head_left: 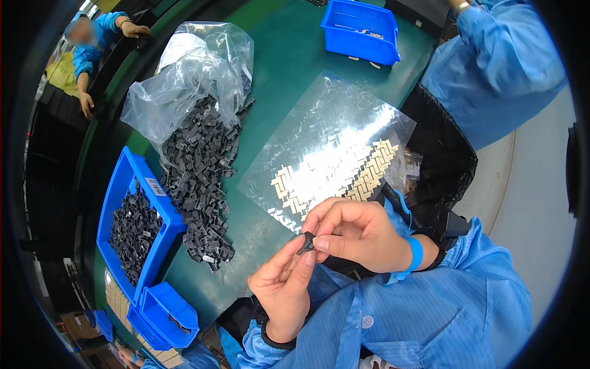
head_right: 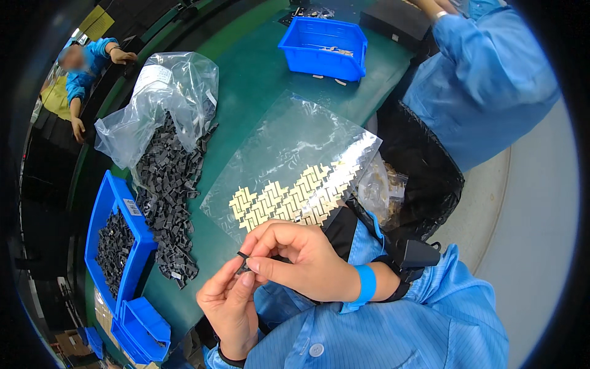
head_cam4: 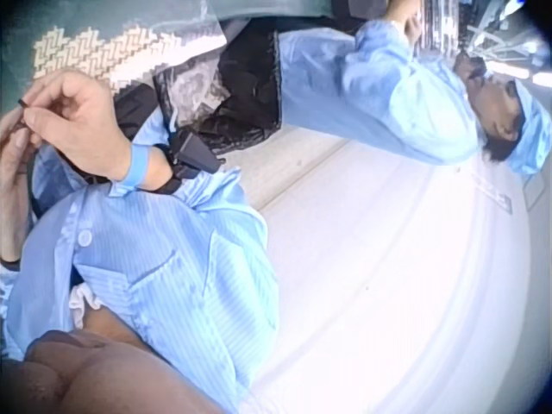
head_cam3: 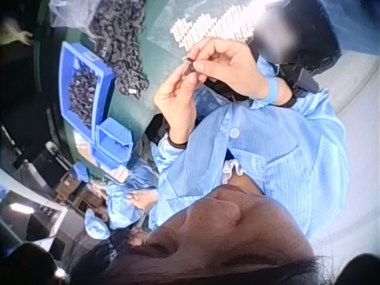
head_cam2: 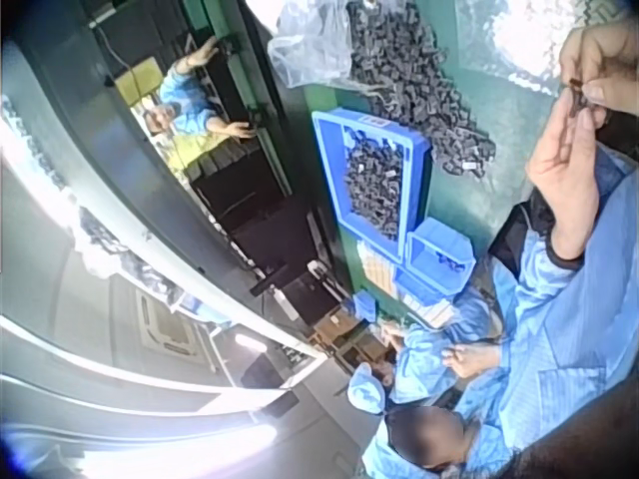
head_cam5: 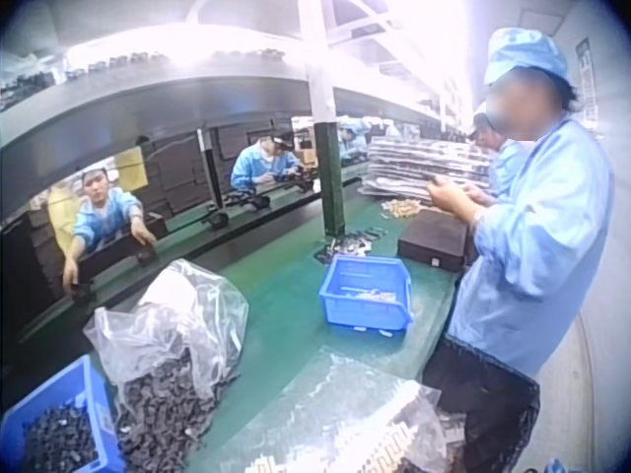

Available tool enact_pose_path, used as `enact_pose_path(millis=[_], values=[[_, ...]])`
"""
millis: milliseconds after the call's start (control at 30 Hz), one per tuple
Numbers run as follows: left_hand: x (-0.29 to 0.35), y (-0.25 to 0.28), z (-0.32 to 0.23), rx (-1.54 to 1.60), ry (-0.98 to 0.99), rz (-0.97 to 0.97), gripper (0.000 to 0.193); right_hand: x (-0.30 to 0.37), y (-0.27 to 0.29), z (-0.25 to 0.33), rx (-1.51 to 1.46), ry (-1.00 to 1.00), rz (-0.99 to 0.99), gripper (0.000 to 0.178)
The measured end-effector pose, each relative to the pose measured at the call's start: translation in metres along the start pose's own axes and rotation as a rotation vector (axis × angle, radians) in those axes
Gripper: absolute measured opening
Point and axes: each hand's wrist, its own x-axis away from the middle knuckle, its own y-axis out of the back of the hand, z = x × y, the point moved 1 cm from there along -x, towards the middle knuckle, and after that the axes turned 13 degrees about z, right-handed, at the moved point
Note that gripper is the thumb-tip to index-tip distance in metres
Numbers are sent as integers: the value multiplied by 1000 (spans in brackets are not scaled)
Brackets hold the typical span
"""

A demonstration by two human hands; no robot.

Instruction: Assembling small plastic and metal components at a factory workstation.

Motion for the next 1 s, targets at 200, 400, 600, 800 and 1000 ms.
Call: enact_pose_path(millis=[200, 400, 600, 800, 1000], values=[[-1, -1, 1, 24, -14, -11, 27, 0, 3, -2, 59, 24, 17, 4], [0, 0, 0, 28, -28, -12, 25, 0, 2, -2, 159, 52, 17, 5], [0, -1, -1, 44, -16, -30, 25, 1, 1, -4, 220, 67, 6, 5], [1, 1, -1, 80, 7, -49, 24, 1, 0, -6, 311, 81, -22, 6], [0, 0, -1, 108, 4, -56, 22, 1, -1, -7, 418, 147, -30, 7]])
